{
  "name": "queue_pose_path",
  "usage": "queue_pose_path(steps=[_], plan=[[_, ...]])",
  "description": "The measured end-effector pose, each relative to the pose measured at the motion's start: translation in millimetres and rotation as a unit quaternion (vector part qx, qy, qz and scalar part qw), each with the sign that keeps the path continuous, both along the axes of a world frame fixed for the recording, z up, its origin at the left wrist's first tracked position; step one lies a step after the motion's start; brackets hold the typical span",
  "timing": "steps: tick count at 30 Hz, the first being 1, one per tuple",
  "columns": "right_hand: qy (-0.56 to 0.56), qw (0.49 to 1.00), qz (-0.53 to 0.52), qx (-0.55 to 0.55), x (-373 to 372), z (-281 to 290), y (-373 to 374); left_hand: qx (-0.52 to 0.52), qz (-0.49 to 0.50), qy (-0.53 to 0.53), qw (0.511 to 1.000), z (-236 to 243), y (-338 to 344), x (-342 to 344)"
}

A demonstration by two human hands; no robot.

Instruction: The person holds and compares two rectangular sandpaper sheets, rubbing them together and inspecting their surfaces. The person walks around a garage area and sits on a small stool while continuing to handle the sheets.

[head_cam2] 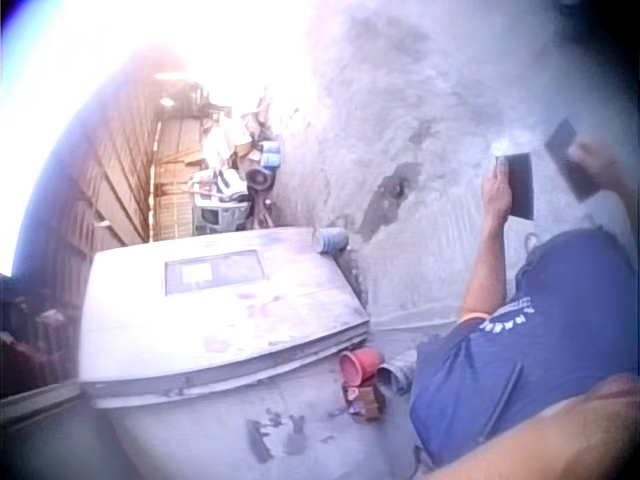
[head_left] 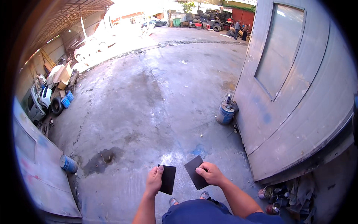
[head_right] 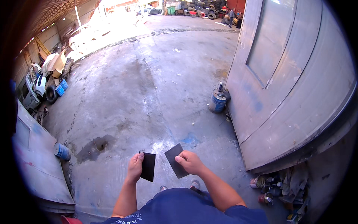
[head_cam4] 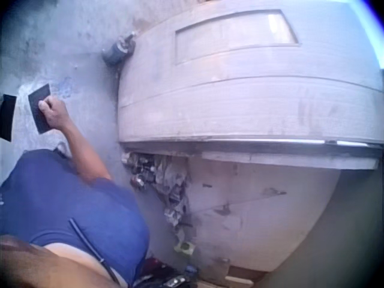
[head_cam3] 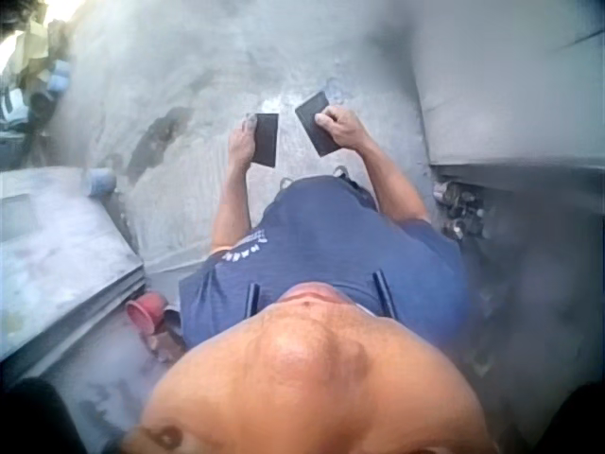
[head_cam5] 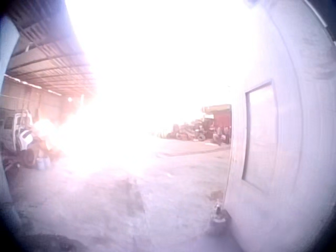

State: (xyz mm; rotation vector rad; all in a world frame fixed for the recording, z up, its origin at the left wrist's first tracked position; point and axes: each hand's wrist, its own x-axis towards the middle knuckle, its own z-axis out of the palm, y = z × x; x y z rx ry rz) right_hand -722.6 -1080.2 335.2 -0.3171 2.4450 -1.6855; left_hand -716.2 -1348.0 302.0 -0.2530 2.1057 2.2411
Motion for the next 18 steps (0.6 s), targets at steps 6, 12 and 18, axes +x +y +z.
queue_pose_path(steps=[6, 12, 18], plan=[[-0.021, 0.998, 0.036, 0.050, 2.6, 4.4, -0.6, -0.072, -0.009, -0.038, 0.997, 6.3, -4.2, 0.1], [0.058, 0.990, 0.086, 0.093, 8.2, -1.9, -6.8, -0.142, -0.085, 0.042, 0.985, -13.6, 8.9, -5.4], [0.040, 0.983, 0.129, 0.126, 11.3, 4.9, -12.9, -0.092, -0.107, 0.060, 0.988, 21.8, 32.6, -0.2]])
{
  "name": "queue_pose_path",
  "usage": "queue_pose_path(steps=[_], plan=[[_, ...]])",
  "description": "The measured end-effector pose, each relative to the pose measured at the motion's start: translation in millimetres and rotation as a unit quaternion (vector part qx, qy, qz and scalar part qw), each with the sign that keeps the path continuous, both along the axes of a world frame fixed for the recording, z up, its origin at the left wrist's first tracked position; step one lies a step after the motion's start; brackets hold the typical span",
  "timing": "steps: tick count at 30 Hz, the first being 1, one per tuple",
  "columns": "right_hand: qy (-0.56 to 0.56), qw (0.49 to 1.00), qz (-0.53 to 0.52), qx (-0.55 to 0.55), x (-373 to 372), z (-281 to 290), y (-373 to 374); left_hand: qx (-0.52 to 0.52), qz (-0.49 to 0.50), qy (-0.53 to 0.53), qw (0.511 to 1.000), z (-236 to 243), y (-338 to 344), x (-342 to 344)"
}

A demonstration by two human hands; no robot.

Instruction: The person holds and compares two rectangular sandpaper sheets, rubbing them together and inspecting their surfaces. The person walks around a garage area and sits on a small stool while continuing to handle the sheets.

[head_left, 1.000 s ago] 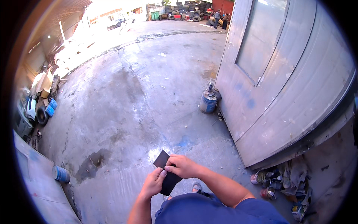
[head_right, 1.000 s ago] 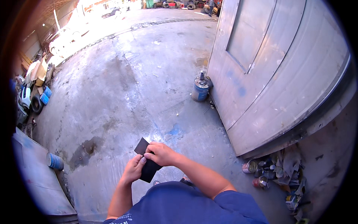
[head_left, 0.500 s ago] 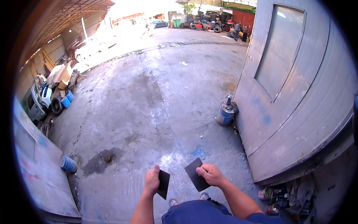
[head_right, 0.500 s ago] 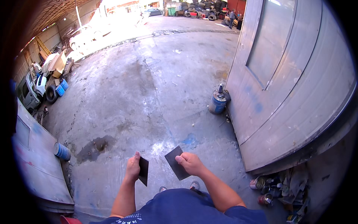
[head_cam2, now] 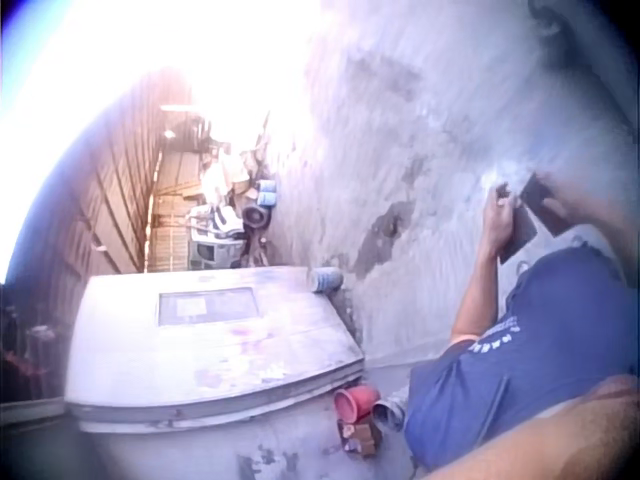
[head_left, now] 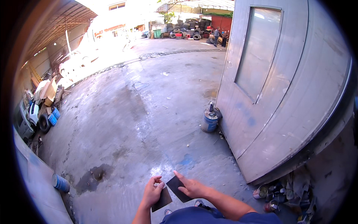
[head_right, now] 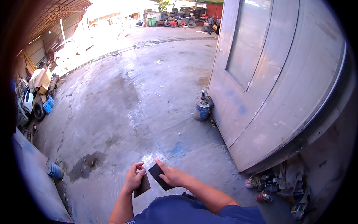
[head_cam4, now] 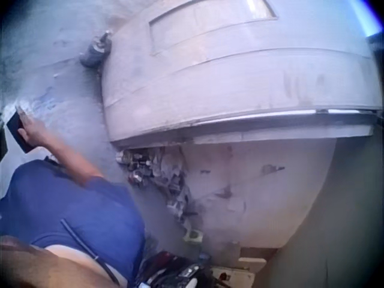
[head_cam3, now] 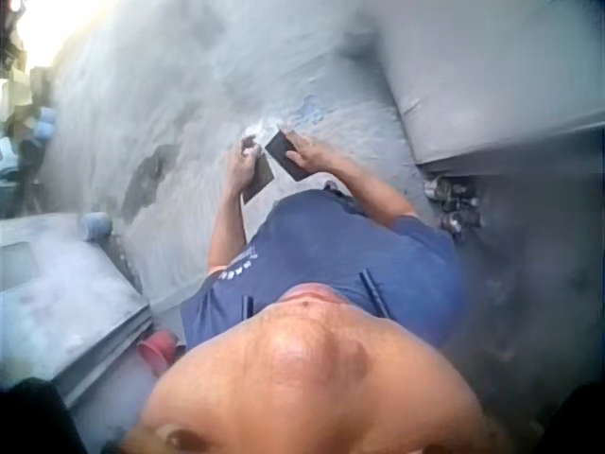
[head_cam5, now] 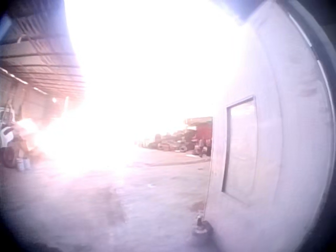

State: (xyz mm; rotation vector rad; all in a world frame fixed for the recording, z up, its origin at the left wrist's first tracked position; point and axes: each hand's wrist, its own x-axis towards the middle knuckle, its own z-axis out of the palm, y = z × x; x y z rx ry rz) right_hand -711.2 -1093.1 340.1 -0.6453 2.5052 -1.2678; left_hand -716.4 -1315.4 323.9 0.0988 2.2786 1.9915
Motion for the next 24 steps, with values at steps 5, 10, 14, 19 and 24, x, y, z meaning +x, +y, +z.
queue_pose_path(steps=[5, 10, 14, 19, 24], plan=[[0.020, 0.998, 0.037, 0.055, 0.1, -13.7, -3.0, -0.042, -0.085, -0.030, 0.995, 9.3, 5.7, -0.3], [-0.014, 0.999, 0.024, 0.023, -1.1, -8.4, -3.9, -0.094, -0.081, -0.005, 0.992, 13.9, 3.2, 2.5], [0.034, 0.999, 0.013, 0.018, -0.8, -16.0, -2.4, -0.129, -0.069, -0.019, 0.989, 8.7, 1.4, -0.3], [0.021, 0.998, -0.050, -0.031, 1.6, -5.5, -2.1, -0.113, -0.070, -0.021, 0.991, 20.2, 3.7, 1.1], [-0.002, 0.991, -0.110, -0.079, -0.5, 11.0, -3.1, -0.114, -0.070, -0.017, 0.991, 14.4, -1.1, 5.3]])
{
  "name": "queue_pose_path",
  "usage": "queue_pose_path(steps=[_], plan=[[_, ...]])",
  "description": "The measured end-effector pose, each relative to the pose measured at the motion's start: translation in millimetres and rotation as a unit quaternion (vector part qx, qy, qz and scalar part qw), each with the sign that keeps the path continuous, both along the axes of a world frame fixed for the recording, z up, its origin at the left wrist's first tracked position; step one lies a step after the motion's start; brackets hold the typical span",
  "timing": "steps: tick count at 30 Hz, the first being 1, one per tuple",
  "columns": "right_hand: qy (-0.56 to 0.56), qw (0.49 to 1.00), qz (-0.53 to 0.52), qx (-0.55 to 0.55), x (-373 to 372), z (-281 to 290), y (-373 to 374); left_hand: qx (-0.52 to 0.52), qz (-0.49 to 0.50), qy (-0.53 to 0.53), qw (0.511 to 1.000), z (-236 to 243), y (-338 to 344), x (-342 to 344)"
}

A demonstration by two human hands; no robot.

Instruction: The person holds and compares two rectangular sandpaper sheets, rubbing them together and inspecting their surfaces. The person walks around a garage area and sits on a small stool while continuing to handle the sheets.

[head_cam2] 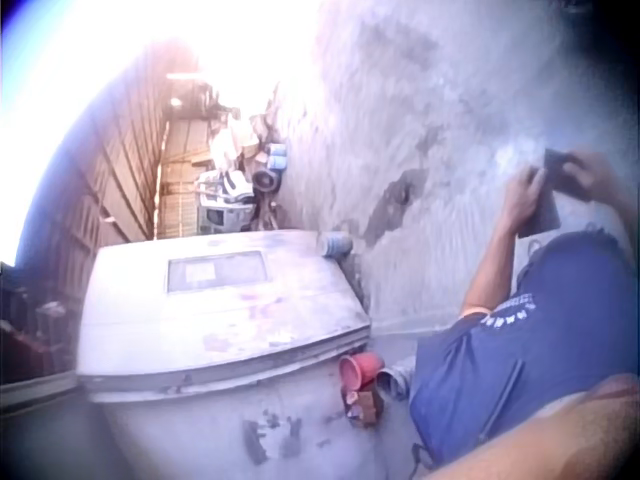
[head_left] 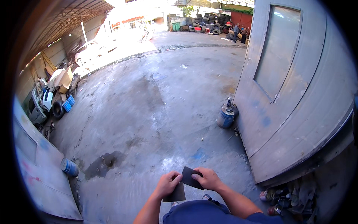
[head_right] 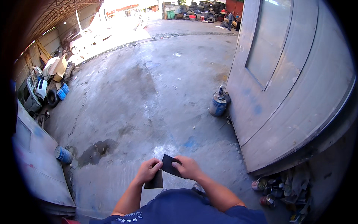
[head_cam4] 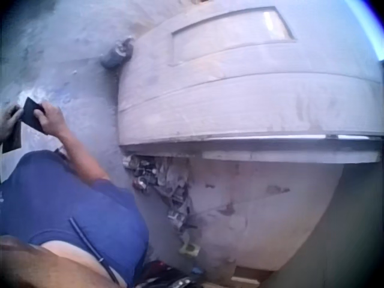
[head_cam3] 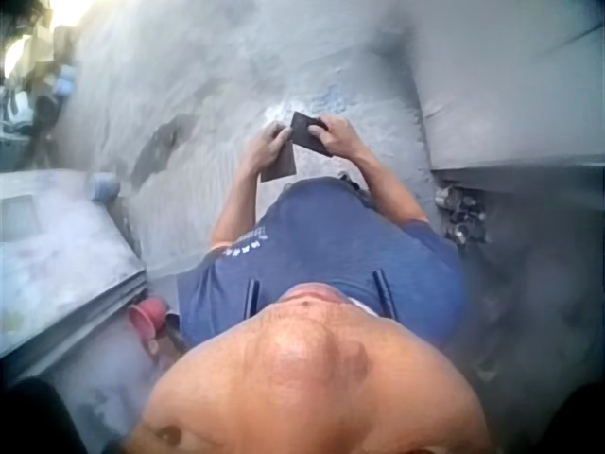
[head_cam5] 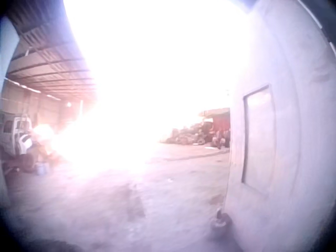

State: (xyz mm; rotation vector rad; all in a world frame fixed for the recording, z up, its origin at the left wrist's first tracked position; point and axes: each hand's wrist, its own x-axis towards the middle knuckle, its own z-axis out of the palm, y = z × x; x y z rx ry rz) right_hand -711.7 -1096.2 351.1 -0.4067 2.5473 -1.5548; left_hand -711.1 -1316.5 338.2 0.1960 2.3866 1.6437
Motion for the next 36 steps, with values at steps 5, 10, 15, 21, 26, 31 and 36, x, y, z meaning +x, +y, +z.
queue_pose_path(steps=[5, 10, 15, 21, 26, 31, 36], plan=[[-0.014, 0.992, -0.118, -0.039, -2.4, -7.5, -0.6, 0.041, 0.015, -0.028, 0.999, -23.0, -6.3, -7.2], [-0.126, 0.966, -0.100, -0.200, -4.6, -30.6, 7.3, 0.490, 0.153, -0.224, 0.828, -48.1, -14.5, -13.4], [-0.240, 0.900, -0.104, -0.350, 4.8, -36.0, -5.3, 0.673, 0.131, -0.264, 0.679, -74.8, -33.8, -19.0], [-0.241, 0.906, -0.113, -0.330, 5.1, -52.8, -8.0, 0.639, 0.202, -0.231, 0.706, -46.0, -22.2, -13.3], [-0.294, 0.923, -0.069, -0.237, 10.0, -61.7, -19.4, 0.651, 0.189, -0.172, 0.715, -25.1, -13.3, -13.4], [-0.156, 0.981, 0.033, -0.112, 15.9, -48.9, -35.1, 0.650, 0.122, -0.124, 0.740, -4.4, -2.3, -14.1], [-0.165, 0.980, 0.045, -0.098, 19.5, -32.6, -41.9, 0.595, 0.139, -0.096, 0.786, 5.7, 11.3, -7.4]])
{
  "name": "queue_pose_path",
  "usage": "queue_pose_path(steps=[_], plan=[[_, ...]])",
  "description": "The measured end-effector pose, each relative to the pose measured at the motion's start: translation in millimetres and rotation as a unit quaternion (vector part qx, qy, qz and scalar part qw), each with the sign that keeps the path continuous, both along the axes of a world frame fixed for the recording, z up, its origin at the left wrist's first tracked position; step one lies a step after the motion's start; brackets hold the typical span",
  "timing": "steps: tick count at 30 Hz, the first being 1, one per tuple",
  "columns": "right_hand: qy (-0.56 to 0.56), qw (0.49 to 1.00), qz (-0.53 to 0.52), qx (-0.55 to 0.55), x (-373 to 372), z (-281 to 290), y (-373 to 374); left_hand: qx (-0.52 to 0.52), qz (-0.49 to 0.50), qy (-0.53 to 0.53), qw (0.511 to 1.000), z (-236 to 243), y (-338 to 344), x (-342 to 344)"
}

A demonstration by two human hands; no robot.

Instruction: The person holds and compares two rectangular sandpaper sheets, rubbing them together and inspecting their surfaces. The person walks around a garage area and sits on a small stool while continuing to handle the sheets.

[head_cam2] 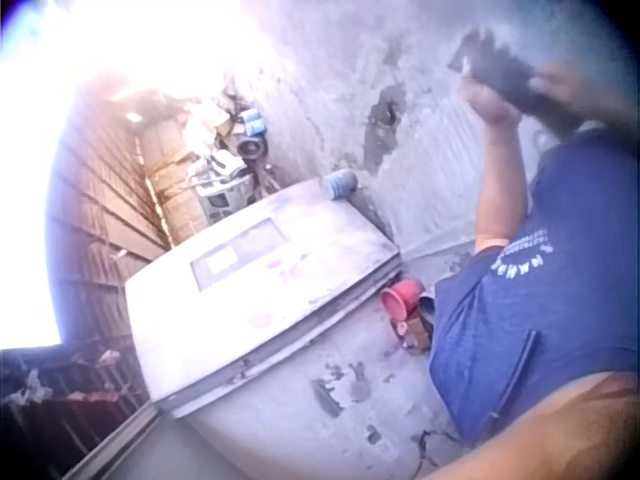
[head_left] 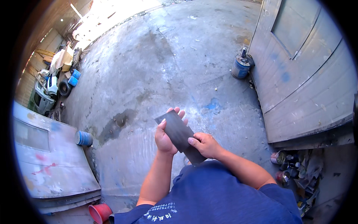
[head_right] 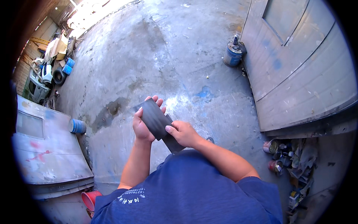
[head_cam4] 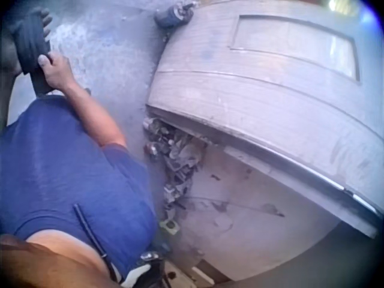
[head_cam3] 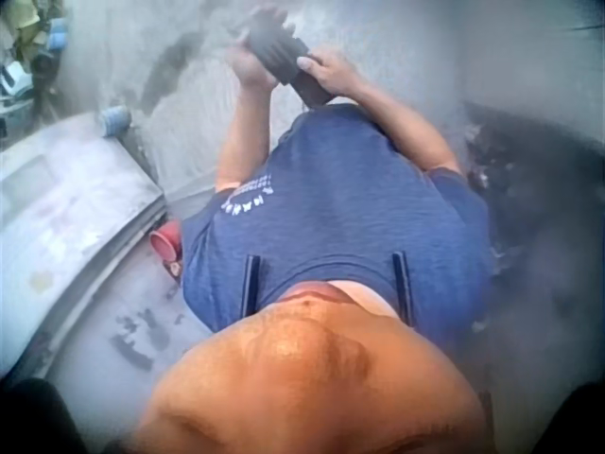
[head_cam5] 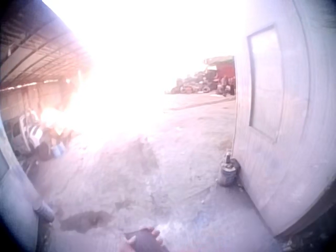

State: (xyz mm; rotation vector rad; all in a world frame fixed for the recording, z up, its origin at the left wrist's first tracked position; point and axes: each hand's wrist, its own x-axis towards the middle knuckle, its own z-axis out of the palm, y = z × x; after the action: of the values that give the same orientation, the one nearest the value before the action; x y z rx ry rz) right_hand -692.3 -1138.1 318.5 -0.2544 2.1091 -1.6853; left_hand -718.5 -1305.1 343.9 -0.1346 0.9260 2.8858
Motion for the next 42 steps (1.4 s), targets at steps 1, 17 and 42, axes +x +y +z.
queue_pose_path(steps=[1, 17, 42], plan=[[-0.009, 1.000, -0.003, 0.009, 0.4, 0.3, 0.7, -0.021, 0.007, 0.002, 1.000, 0.4, 2.1, 1.9], [0.054, 0.984, -0.129, -0.114, -22.2, 11.0, 70.7, -0.153, 0.005, 0.025, 0.988, -6.6, -9.4, 13.0], [-0.207, 0.897, -0.021, -0.389, 19.9, 82.7, -7.5, -0.441, -0.018, 0.277, 0.854, 21.7, 8.3, 17.9]])
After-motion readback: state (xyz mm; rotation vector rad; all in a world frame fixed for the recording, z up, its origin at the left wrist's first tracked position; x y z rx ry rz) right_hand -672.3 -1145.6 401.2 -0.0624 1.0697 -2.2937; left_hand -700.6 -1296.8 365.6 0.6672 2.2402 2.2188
